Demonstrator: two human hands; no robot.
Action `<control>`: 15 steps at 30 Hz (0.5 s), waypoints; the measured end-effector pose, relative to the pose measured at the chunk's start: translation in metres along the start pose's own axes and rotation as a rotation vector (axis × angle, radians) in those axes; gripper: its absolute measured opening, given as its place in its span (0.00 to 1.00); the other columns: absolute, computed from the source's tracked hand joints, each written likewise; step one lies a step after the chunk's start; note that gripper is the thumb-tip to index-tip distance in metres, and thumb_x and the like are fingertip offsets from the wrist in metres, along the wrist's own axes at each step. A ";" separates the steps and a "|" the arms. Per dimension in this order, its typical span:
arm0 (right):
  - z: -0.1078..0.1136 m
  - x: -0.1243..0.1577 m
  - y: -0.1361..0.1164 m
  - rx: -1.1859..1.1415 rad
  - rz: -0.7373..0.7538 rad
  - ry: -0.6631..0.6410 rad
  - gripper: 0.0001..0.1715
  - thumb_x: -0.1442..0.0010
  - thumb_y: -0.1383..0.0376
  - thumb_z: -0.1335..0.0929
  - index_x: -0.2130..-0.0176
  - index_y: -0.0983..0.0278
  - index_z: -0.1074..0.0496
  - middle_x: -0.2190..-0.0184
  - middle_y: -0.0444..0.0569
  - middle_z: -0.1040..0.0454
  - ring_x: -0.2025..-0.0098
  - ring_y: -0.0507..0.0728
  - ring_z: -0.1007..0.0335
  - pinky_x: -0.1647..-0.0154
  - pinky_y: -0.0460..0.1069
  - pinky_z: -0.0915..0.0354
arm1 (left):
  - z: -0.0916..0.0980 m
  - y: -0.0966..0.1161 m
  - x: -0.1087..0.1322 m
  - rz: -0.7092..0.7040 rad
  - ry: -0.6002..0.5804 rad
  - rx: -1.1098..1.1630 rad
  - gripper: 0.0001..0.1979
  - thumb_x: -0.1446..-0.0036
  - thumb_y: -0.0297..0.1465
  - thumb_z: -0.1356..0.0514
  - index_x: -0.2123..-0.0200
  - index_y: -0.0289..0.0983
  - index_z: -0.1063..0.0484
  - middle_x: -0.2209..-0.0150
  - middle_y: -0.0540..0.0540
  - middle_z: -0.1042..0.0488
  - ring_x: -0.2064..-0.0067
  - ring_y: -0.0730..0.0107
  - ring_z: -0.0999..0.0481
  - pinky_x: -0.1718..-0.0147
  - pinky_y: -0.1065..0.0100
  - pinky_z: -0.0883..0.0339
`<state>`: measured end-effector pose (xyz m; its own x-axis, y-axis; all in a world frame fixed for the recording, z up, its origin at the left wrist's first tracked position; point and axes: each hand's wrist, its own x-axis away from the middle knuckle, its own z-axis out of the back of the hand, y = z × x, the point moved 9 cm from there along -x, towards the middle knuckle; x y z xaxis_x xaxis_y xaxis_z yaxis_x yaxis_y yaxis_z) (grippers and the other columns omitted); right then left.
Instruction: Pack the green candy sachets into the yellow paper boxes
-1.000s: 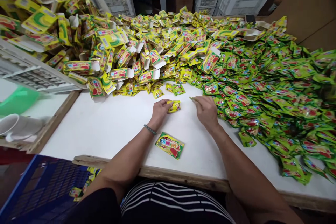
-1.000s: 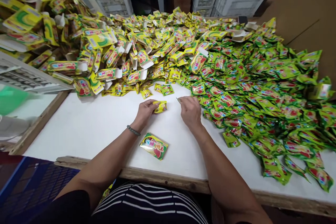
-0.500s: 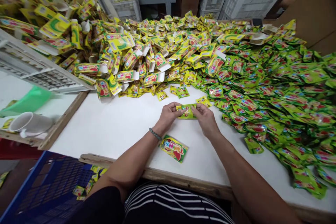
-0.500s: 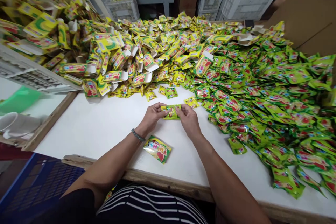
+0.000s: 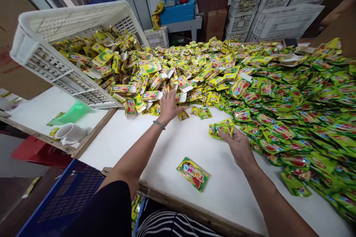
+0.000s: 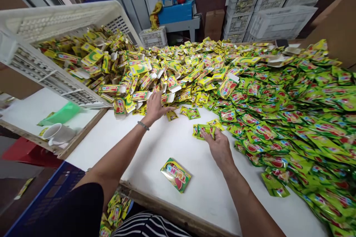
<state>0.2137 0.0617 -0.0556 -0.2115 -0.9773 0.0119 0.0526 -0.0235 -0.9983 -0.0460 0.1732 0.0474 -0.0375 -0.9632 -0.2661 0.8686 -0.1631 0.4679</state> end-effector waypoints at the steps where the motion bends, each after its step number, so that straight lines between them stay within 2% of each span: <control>1: -0.002 0.000 -0.002 -0.008 0.012 -0.016 0.22 0.52 0.48 0.27 0.65 0.61 0.25 0.68 0.49 0.21 0.64 0.61 0.26 0.60 0.57 0.29 | -0.006 -0.008 -0.012 -0.002 -0.090 -0.057 0.42 0.58 0.42 0.29 0.41 0.35 0.38 0.42 0.33 0.33 0.35 0.39 0.47 0.42 0.48 0.49; 3: -0.004 0.001 -0.006 -0.008 0.026 -0.037 0.21 0.51 0.48 0.28 0.64 0.61 0.25 0.68 0.49 0.21 0.64 0.61 0.26 0.60 0.57 0.29 | -0.018 -0.018 -0.028 -0.015 -0.233 -0.147 0.45 0.59 0.41 0.29 0.39 0.34 0.41 0.45 0.32 0.31 0.37 0.38 0.45 0.45 0.49 0.45; 4: -0.005 0.001 -0.008 0.000 0.032 -0.040 0.21 0.51 0.48 0.28 0.65 0.61 0.25 0.69 0.49 0.21 0.64 0.61 0.26 0.61 0.57 0.30 | -0.021 -0.020 -0.031 -0.027 -0.278 -0.190 0.44 0.60 0.41 0.29 0.41 0.34 0.39 0.48 0.32 0.29 0.40 0.38 0.42 0.47 0.50 0.43; 7: -0.002 0.001 -0.011 0.020 0.039 -0.028 0.20 0.52 0.48 0.27 0.66 0.61 0.25 0.72 0.47 0.22 0.66 0.61 0.27 0.62 0.56 0.30 | -0.019 -0.009 -0.024 -0.100 -0.272 -0.294 0.35 0.64 0.46 0.28 0.54 0.33 0.30 0.57 0.33 0.28 0.48 0.40 0.35 0.52 0.54 0.40; 9: 0.000 0.000 -0.013 0.005 0.045 -0.018 0.20 0.52 0.49 0.27 0.67 0.61 0.26 0.73 0.47 0.24 0.67 0.60 0.28 0.64 0.55 0.31 | -0.015 0.008 -0.006 -0.164 -0.225 -0.296 0.32 0.64 0.49 0.30 0.60 0.34 0.29 0.59 0.34 0.29 0.52 0.43 0.32 0.56 0.57 0.39; 11: 0.002 0.000 -0.017 -0.031 0.057 0.007 0.19 0.52 0.49 0.27 0.68 0.61 0.26 0.74 0.46 0.24 0.68 0.58 0.29 0.65 0.54 0.31 | -0.018 0.027 0.020 -0.213 -0.232 -0.243 0.32 0.62 0.52 0.31 0.60 0.35 0.31 0.59 0.36 0.30 0.56 0.49 0.30 0.60 0.60 0.38; 15: 0.008 0.003 -0.031 -0.090 0.095 0.078 0.19 0.49 0.50 0.28 0.65 0.61 0.28 0.71 0.46 0.26 0.68 0.56 0.31 0.70 0.50 0.34 | -0.047 0.058 0.073 -0.255 -0.372 -0.156 0.29 0.55 0.52 0.35 0.58 0.35 0.32 0.63 0.40 0.27 0.59 0.51 0.27 0.60 0.61 0.39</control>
<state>0.2191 0.0584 -0.0246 -0.2855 -0.9547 -0.0842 -0.0111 0.0911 -0.9958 0.0251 0.1035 0.0154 -0.4091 -0.9122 -0.0232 0.8712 -0.3981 0.2872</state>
